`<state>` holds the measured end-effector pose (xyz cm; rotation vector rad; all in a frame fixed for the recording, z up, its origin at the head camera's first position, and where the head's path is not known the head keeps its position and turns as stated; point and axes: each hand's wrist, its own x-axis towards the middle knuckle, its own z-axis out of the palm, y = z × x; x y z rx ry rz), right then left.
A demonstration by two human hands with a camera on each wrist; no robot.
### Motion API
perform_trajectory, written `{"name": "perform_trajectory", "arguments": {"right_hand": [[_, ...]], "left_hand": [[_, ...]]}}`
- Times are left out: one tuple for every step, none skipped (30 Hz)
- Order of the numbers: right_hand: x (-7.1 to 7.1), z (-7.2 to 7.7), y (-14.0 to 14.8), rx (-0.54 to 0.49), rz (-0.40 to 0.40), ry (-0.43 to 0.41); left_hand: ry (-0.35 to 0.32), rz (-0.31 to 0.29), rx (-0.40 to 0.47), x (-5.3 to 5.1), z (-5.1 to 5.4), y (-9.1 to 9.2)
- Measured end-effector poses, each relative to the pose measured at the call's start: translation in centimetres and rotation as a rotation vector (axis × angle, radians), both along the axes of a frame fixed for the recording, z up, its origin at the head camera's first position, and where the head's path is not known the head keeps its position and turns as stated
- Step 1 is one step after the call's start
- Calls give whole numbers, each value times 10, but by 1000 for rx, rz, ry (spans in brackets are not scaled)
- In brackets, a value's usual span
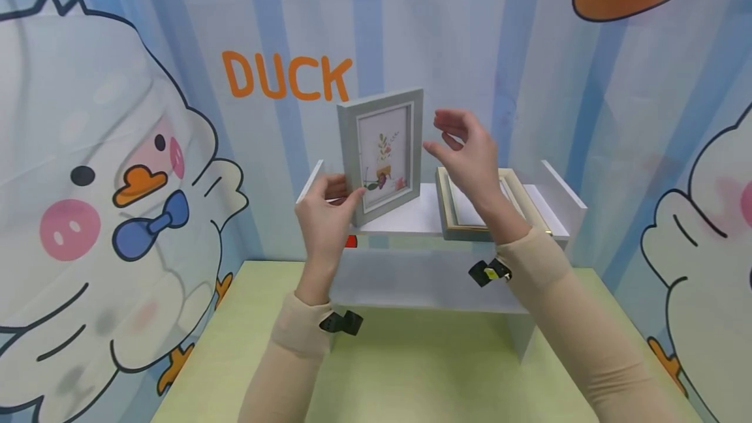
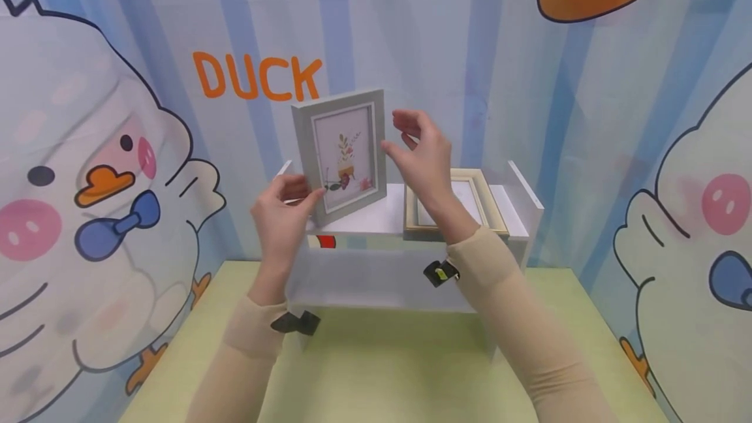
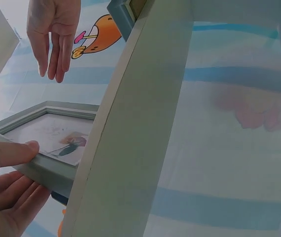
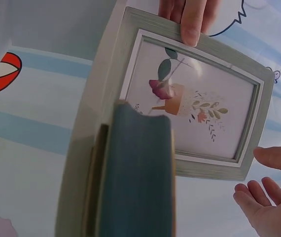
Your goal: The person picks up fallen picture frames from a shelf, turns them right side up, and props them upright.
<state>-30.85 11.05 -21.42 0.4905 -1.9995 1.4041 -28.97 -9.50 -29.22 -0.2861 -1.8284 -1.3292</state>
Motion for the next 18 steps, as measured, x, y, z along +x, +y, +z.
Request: {"name": "perform_trajectory", "arguments": {"right_hand": [[0,1,0,-1,0,0],[-1,2,1,4,-3,2],[-1,3,1,8,-7,2],[0,4,1,11,-10,3],[0,5,2,11,-10,6],[-1,6,2,11,-8,14],[-1,7,2,13,-9,17],[0,8,3,18,-11,21],[0,8,3,20,-9,25],[0,10,3,24,-7,30],[0,10,3,29,-4,35],[0,11,3,34,-2,40],[0,12,3,38,2,43],[-1,13,2,43,8,49],[-1,14,2,47,16,54],[-2,15,1,49,25,60],[-1,17,0,50,36,66],[-1,18,-1,50,50,75]], "left_hand": [[8,-4,1,0,0,1],[14,-7,5,0,-1,1],[20,-12,10,0,-1,2],[28,-19,17,0,-2,3],[32,-27,24,0,-2,4],[34,-35,32,0,-2,5],[36,-41,41,0,-2,6],[36,-46,50,0,-2,7],[36,-50,57,1,-2,9],[36,-47,59,1,-2,10],[36,-44,62,1,-2,12],[39,-40,64,2,-2,13],[44,-35,65,2,-2,15],[47,-28,64,2,-2,17],[51,-19,63,2,-2,18],[53,-12,62,3,-2,20],[55,-10,64,3,-2,21],[59,-6,63,4,-3,23]]}}
